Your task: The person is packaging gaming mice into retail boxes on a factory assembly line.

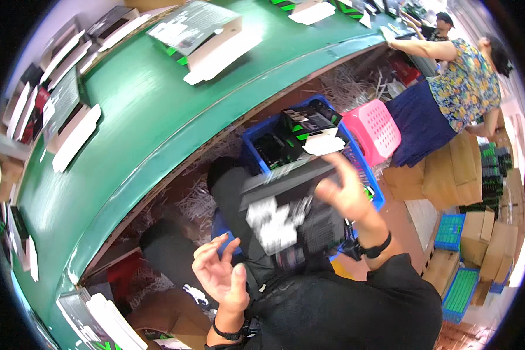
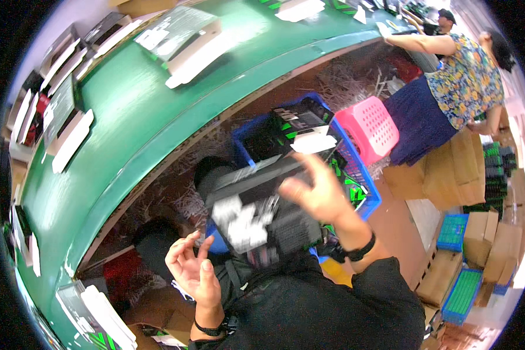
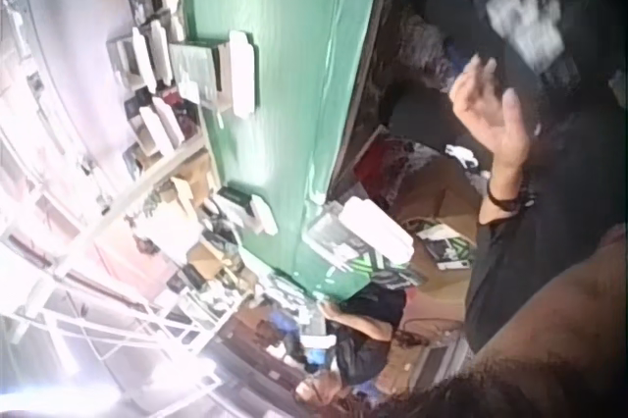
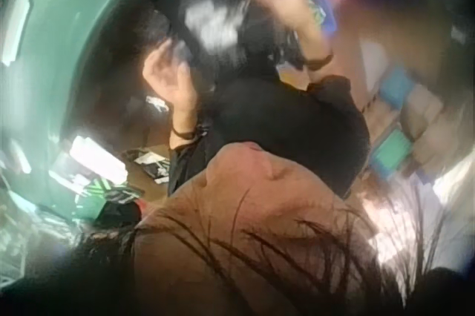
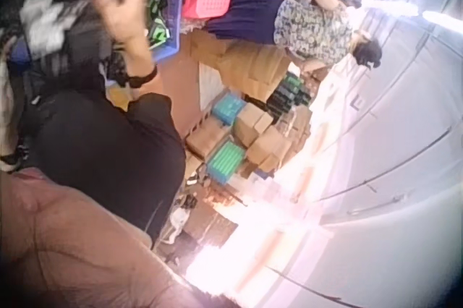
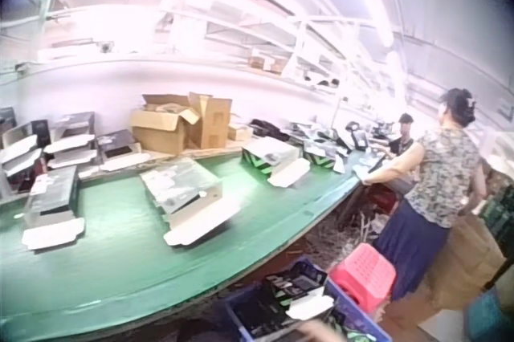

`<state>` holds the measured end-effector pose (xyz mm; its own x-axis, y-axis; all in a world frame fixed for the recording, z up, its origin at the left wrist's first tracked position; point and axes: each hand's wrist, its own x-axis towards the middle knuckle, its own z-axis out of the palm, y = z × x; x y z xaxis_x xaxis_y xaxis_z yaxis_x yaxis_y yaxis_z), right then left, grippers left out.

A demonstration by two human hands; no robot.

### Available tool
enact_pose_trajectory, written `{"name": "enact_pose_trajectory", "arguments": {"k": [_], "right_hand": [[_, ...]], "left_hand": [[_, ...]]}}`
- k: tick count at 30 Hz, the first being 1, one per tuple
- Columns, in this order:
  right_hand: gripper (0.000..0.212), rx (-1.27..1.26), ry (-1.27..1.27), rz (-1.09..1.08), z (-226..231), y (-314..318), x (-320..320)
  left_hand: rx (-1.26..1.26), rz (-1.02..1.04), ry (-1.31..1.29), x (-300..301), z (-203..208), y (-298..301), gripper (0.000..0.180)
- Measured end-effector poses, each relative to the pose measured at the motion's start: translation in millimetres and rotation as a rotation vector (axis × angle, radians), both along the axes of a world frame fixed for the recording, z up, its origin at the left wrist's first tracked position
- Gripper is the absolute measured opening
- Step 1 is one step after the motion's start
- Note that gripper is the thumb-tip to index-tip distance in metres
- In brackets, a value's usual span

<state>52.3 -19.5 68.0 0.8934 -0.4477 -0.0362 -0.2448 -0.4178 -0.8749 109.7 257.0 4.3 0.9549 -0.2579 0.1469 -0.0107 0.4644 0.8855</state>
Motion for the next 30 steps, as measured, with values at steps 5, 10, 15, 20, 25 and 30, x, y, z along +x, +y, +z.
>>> {"name": "enact_pose_trajectory", "arguments": {"k": [5, 10, 15, 20, 25, 30], "right_hand": [[0.087, -0.647, 0.366, -0.304, -19.9, -40.6, 65.6], [0.114, -0.705, 0.870, -0.040, -162.3, -73.4, 85.7], [0.104, -0.618, 0.817, -0.019, -188.2, -36.3, 101.1], [0.068, -0.827, 0.328, 0.104, -196.9, -42.3, 94.1], [0.046, -0.650, -0.150, 0.281, -131.0, 77.4, 112.8], [0.048, -0.333, -0.058, 0.600, -131.8, 176.2, 122.4]], "left_hand": [[0.139, 0.058, 0.074, 7.4, -25.9, 31.6, 0.033], [0.180, 0.127, 0.087, 6.1, -28.7, 50.6, 0.025], [0.421, 0.262, 0.068, -13.8, -22.0, 96.0, 0.013], [0.625, 0.359, -0.026, -18.8, -21.9, 126.3, 0.014], [0.998, 0.703, -0.314, -13.5, 44.4, 177.9, 0.019], [1.839, 1.064, -0.377, -15.7, 93.5, 270.7, 0.034]]}}
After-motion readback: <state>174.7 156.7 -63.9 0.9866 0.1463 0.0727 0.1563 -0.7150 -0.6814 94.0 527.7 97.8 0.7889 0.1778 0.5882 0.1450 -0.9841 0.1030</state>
